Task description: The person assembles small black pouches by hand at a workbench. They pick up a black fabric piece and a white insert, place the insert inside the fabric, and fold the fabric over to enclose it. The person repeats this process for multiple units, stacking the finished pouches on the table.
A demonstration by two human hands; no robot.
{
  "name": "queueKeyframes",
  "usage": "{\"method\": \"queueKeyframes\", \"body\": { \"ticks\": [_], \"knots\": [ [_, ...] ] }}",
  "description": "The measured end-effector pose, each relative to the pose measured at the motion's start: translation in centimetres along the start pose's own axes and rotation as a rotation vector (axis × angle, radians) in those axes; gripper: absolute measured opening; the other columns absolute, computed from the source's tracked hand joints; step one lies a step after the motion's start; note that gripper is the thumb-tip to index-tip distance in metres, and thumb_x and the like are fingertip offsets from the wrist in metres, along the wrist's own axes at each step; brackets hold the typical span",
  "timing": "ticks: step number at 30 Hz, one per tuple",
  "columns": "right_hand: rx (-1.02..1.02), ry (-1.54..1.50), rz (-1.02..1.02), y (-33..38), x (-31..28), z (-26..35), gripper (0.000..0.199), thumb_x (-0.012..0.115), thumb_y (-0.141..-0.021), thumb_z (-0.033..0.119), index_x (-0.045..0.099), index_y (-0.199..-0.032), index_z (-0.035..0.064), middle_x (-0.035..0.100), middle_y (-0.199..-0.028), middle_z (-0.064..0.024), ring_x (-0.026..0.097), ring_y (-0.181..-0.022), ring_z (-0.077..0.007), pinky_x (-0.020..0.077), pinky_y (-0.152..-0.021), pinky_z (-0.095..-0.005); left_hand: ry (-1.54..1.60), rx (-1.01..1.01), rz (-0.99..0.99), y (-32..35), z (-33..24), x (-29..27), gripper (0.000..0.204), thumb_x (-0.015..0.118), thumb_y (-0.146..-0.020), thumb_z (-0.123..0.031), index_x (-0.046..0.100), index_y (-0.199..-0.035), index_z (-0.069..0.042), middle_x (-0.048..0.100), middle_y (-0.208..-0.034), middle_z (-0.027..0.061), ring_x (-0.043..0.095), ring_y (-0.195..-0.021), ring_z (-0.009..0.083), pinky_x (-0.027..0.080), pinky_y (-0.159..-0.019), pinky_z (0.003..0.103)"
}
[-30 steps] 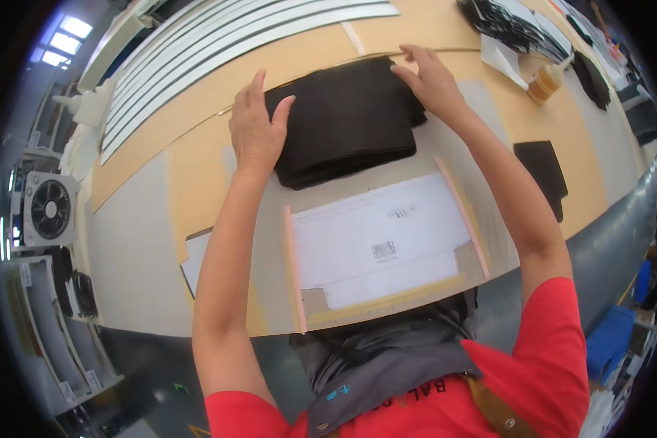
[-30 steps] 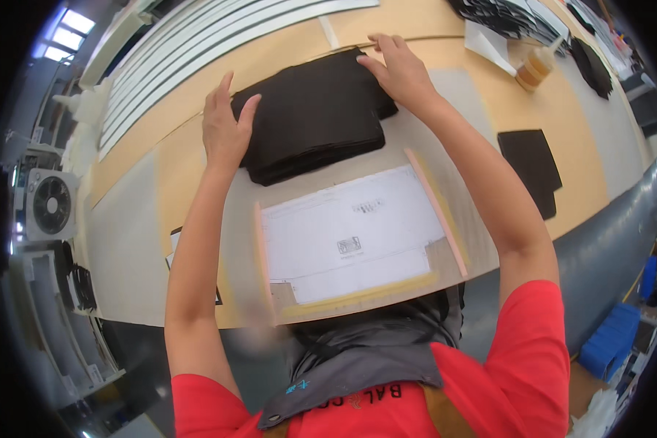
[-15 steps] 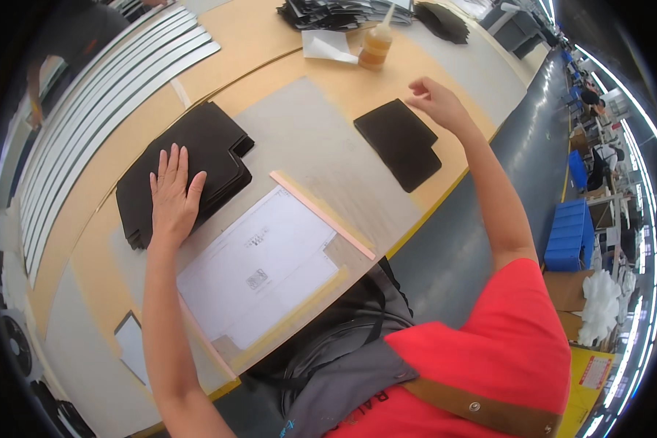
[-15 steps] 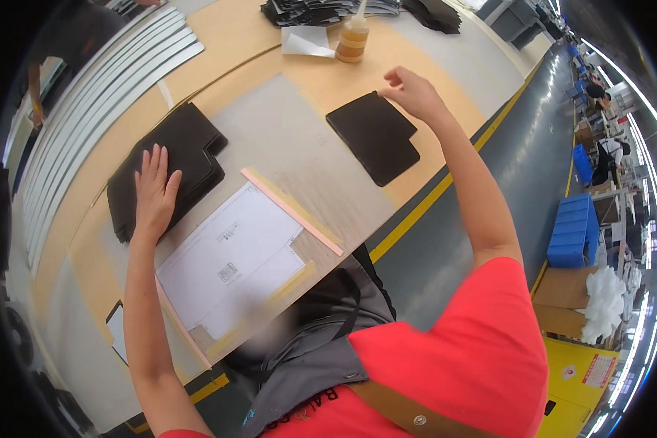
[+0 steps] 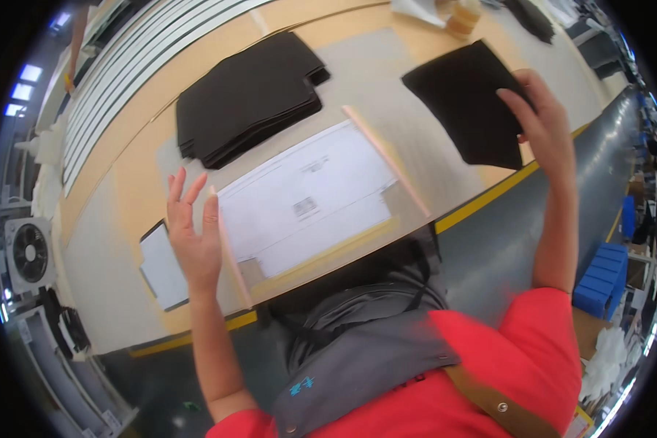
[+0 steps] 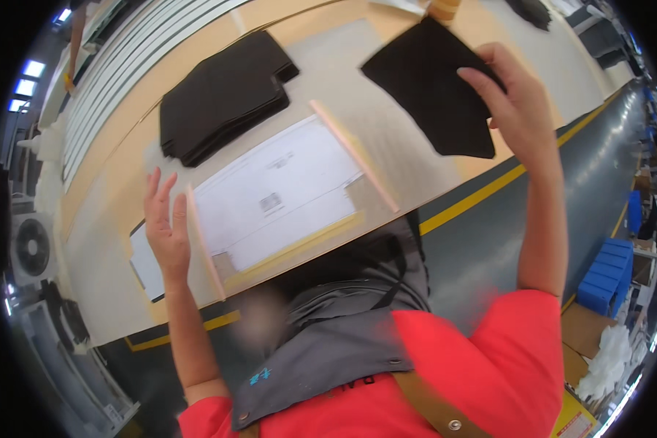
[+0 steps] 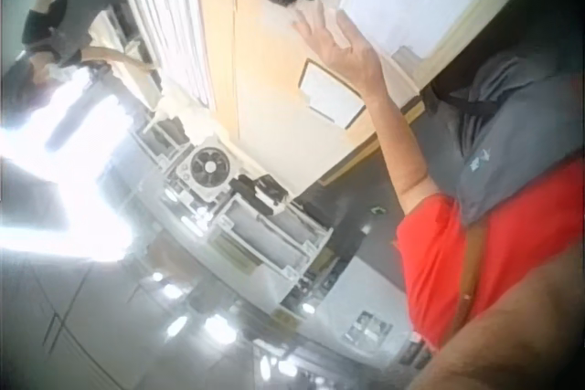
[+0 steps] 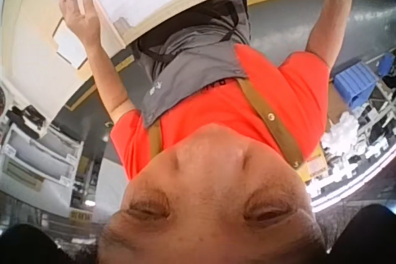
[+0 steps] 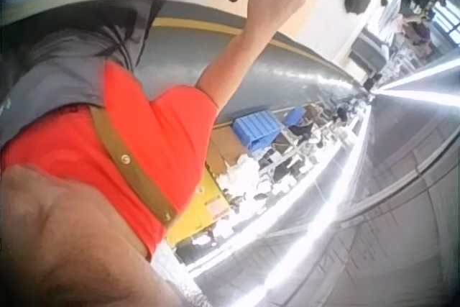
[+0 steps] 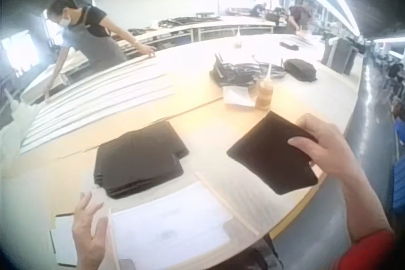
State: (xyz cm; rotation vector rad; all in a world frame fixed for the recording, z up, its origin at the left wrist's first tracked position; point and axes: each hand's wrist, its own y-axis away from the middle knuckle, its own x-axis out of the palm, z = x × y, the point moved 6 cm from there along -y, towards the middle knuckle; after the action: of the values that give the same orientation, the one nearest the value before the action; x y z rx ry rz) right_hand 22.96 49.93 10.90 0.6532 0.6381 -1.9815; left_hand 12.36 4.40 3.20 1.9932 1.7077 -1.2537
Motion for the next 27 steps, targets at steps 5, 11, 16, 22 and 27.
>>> {"method": "queueKeyframes", "body": {
  "ticks": [5, 11, 16, 22, 27],
  "knots": [
    [-0.004, -0.459, 0.253, 0.2, 5.9, 4.1, 0.021, 0.062, -0.100, 0.021, 0.062, -0.115, 0.0065, 0.068, -0.086, 0.0021, 0.060, -0.066, 0.0002, 0.0425, -0.046, -0.0170, 0.201, -0.197, -0.127, 2.1, 1.4, -1.3, 0.029, 0.057, -0.103, -0.010, 0.063, -0.130, 0.000, 0.049, -0.151, 0.0143, 0.041, -0.144, 0.0267, 0.034, -0.118, 0.040],
    [-0.124, -0.105, 0.419, 3.6, 16.9, 0.2, 0.051, 0.066, -0.096, 0.025, 0.049, -0.139, 0.0039, 0.069, -0.080, -0.0131, 0.069, -0.069, -0.0231, 0.0520, -0.055, -0.0350, 0.195, -0.114, -0.083, 2.7, -0.8, -0.2, 0.027, 0.062, -0.097, -0.007, 0.067, -0.124, -0.002, 0.056, -0.142, 0.0146, 0.046, -0.141, 0.0299, 0.039, -0.114, 0.041],
    [-0.193, 0.283, 0.379, 4.6, 17.9, 1.1, 0.069, 0.071, -0.092, 0.031, 0.041, -0.148, 0.0051, 0.067, -0.082, -0.0226, 0.067, -0.075, -0.0405, 0.0516, -0.068, -0.0463, 0.193, 0.037, 0.182, 2.9, -6.0, 5.4, 0.031, 0.068, -0.092, -0.004, 0.068, -0.124, -0.005, 0.061, -0.137, 0.0141, 0.052, -0.136, 0.0299, 0.042, -0.110, 0.038],
    [-0.376, 0.292, 0.218, 4.4, 17.1, 1.3, 0.064, 0.072, -0.091, 0.034, 0.049, -0.145, 0.0094, 0.067, -0.116, -0.0152, 0.064, -0.097, -0.0355, 0.0507, -0.075, -0.0423, 0.071, 0.354, 0.258, 0.7, -10.1, 12.4, 0.042, 0.071, -0.087, -0.008, 0.062, -0.127, -0.002, 0.061, -0.127, 0.0146, 0.055, -0.127, 0.0344, 0.045, -0.106, 0.044],
    [-0.627, 0.301, 0.193, 6.4, 14.8, 0.8, 0.047, 0.075, -0.086, 0.033, 0.066, -0.127, 0.0121, 0.065, -0.126, -0.0011, 0.057, -0.100, -0.0248, 0.0459, -0.086, -0.0367, -0.013, 0.424, 0.274, -0.4, -10.2, 14.6, 0.040, 0.070, -0.088, -0.009, 0.062, -0.127, -0.003, 0.059, -0.126, 0.0132, 0.055, -0.123, 0.0328, 0.044, -0.105, 0.043]
  ]
}}
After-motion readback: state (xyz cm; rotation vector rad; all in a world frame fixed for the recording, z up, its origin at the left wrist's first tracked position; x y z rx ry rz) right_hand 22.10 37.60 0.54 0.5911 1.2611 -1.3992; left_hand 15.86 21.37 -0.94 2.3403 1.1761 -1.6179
